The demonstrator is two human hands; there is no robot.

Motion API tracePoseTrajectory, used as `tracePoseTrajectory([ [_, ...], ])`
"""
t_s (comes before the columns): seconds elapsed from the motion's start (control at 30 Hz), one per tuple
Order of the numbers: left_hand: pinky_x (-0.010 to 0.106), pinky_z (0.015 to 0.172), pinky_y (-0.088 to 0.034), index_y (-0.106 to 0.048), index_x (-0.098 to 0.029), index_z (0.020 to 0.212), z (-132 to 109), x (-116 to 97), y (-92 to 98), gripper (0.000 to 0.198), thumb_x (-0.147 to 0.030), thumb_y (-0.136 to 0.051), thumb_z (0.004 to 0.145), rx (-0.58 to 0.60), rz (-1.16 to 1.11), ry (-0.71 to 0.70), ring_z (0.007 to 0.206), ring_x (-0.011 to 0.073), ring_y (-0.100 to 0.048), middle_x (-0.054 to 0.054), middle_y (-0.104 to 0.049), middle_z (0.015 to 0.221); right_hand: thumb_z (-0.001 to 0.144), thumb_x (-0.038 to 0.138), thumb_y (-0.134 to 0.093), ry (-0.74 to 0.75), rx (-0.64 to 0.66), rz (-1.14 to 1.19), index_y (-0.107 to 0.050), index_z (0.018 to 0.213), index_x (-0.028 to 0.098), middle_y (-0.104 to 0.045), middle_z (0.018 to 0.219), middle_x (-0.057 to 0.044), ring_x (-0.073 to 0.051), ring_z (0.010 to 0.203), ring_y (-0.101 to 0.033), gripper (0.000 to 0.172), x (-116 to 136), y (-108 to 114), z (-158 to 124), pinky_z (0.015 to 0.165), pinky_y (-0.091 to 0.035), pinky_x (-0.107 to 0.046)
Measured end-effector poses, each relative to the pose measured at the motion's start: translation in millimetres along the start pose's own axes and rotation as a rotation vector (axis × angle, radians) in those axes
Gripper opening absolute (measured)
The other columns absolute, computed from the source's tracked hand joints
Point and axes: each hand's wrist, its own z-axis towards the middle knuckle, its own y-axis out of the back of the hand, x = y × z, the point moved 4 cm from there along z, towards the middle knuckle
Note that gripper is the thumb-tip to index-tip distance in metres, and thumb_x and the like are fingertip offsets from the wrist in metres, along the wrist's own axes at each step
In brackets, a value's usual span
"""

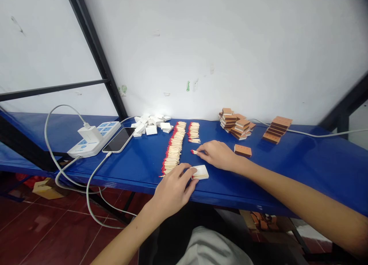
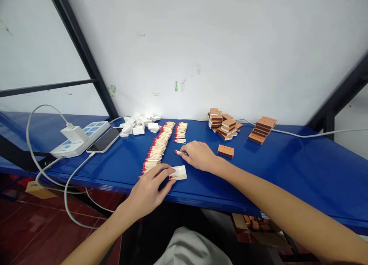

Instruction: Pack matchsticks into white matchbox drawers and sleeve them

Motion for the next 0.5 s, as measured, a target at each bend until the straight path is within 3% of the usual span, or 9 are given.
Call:
tracePoseTrajectory([
  [0.2,0.040,0.088,-0.056,-0.057,-0.019,0.118,-0.3,-0.2,0.3,0.021,-0.025,-0.048,0.099,-0.003,0.006,-0.005,0.102,0.0235,-0.063,0.010,-0.061,0.115,0.096,0.042,-0.049,-0.003,-0.008,0.067,-0.076,0.100,0.025,-0.072,0.082,-0.004,-0.016,0.070,-0.061,0.032,-4.7,-0.4,2.9,0.058,-0.030,-0.026],
  [0.37,0.040,0.088,-0.056,-0.057,-0.019,0.117,0.7,-0.3,1.0,0.021,-0.024,-0.048,0.099,-0.001,-0.002,-0.001,0.101,0.0235,-0.063,0.010,-0.061,0.114,0.092,0.040,-0.057,0.068,-0.034,0.133,-0.079,0.093,0.024,-0.070,0.084,-0.005,-0.015,0.071,-0.058,0.027,-7.3,2.4,5.7,0.059,-0.031,-0.025],
  [0.5,0.040,0.087,-0.057,-0.057,-0.019,0.117,0.4,-0.3,0.7,0.021,-0.024,-0.049,0.099,-0.005,-0.005,-0.003,0.100,0.0233,-0.064,0.010,-0.062,0.113,0.088,0.036,-0.063,0.057,0.045,0.242,-0.080,0.089,0.020,-0.072,0.079,-0.004,-0.014,0.066,-0.058,0.023,-5.9,7.3,5.4,0.060,-0.034,-0.025],
])
